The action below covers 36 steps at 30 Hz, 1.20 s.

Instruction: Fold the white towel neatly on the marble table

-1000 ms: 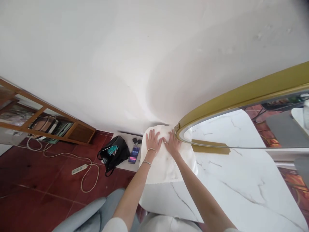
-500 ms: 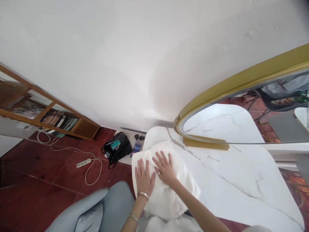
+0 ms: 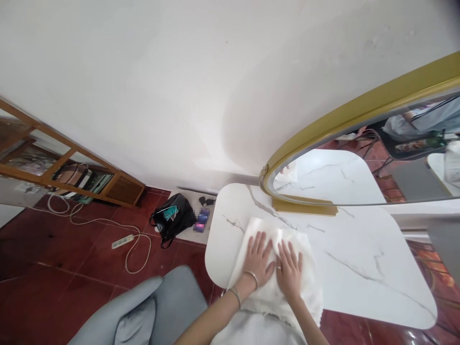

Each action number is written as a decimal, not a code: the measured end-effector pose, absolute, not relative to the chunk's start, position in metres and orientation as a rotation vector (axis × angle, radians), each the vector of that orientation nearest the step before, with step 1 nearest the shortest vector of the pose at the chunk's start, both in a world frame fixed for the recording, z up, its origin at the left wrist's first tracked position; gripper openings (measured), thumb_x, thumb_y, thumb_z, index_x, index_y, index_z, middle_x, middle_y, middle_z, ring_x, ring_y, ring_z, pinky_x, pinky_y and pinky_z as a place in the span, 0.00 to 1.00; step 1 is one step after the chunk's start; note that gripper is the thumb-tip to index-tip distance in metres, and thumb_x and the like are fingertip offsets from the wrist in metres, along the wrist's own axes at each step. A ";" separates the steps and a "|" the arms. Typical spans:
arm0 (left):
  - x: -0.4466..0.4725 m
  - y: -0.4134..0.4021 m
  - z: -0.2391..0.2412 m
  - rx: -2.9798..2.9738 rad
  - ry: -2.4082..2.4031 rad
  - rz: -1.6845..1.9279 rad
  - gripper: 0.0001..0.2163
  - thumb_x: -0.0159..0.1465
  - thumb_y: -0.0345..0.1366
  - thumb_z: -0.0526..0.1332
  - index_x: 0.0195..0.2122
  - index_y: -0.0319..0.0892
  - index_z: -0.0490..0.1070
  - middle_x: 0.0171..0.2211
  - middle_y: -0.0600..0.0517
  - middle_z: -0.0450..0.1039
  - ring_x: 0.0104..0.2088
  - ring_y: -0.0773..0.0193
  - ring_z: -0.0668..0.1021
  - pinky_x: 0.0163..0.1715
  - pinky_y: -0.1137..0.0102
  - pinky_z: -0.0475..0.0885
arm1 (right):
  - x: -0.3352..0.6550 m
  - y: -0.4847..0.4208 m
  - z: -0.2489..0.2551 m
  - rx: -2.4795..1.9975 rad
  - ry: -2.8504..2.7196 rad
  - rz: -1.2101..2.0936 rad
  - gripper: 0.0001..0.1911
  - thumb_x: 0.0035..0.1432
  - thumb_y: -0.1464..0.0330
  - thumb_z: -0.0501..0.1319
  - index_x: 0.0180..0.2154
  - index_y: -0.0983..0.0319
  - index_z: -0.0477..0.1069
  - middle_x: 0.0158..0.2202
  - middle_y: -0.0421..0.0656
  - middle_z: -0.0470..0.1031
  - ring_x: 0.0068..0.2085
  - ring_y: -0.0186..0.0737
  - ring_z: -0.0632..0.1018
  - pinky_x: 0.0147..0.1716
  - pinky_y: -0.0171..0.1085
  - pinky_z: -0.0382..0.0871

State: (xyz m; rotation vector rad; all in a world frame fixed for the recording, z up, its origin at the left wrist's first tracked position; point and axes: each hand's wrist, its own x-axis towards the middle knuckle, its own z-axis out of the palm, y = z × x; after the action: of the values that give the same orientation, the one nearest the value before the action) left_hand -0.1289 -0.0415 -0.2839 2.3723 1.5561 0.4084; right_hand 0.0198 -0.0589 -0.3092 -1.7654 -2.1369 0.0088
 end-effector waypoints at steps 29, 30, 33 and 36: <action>-0.222 0.132 -0.288 1.972 2.215 0.472 0.26 0.67 0.42 0.51 0.66 0.44 0.53 0.69 0.42 0.43 0.68 0.49 0.47 0.65 0.48 0.43 | -0.094 0.119 -0.298 -1.500 -2.371 0.033 0.26 0.64 0.72 0.48 0.63 0.62 0.57 0.66 0.50 0.55 0.67 0.48 0.52 0.64 0.57 0.42; -0.222 0.139 -0.288 1.999 2.185 0.455 0.26 0.67 0.43 0.51 0.65 0.45 0.54 0.69 0.43 0.43 0.68 0.49 0.47 0.65 0.48 0.43 | -0.093 0.125 -0.297 -1.581 -2.323 0.066 0.26 0.64 0.69 0.49 0.63 0.60 0.57 0.66 0.50 0.54 0.67 0.50 0.52 0.63 0.58 0.43; -0.226 0.143 -0.287 2.062 2.107 0.401 0.26 0.66 0.44 0.52 0.65 0.46 0.55 0.68 0.44 0.44 0.68 0.50 0.47 0.65 0.50 0.42 | -0.086 0.127 -0.294 -1.711 -2.259 0.136 0.27 0.64 0.61 0.51 0.63 0.56 0.56 0.68 0.48 0.49 0.67 0.52 0.50 0.62 0.59 0.42; -0.232 0.124 -0.286 2.073 2.101 0.384 0.25 0.66 0.44 0.51 0.65 0.47 0.55 0.69 0.45 0.44 0.68 0.51 0.48 0.65 0.50 0.43 | -0.082 0.113 -0.292 -1.653 -2.335 0.170 0.28 0.65 0.59 0.50 0.64 0.56 0.54 0.68 0.46 0.49 0.68 0.52 0.47 0.63 0.60 0.39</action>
State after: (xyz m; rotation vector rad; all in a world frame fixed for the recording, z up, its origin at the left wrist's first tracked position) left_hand -0.2324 0.1237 -0.2859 2.0733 2.1005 0.3845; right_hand -0.0818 0.1133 -0.2924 -1.6527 -2.3354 0.1703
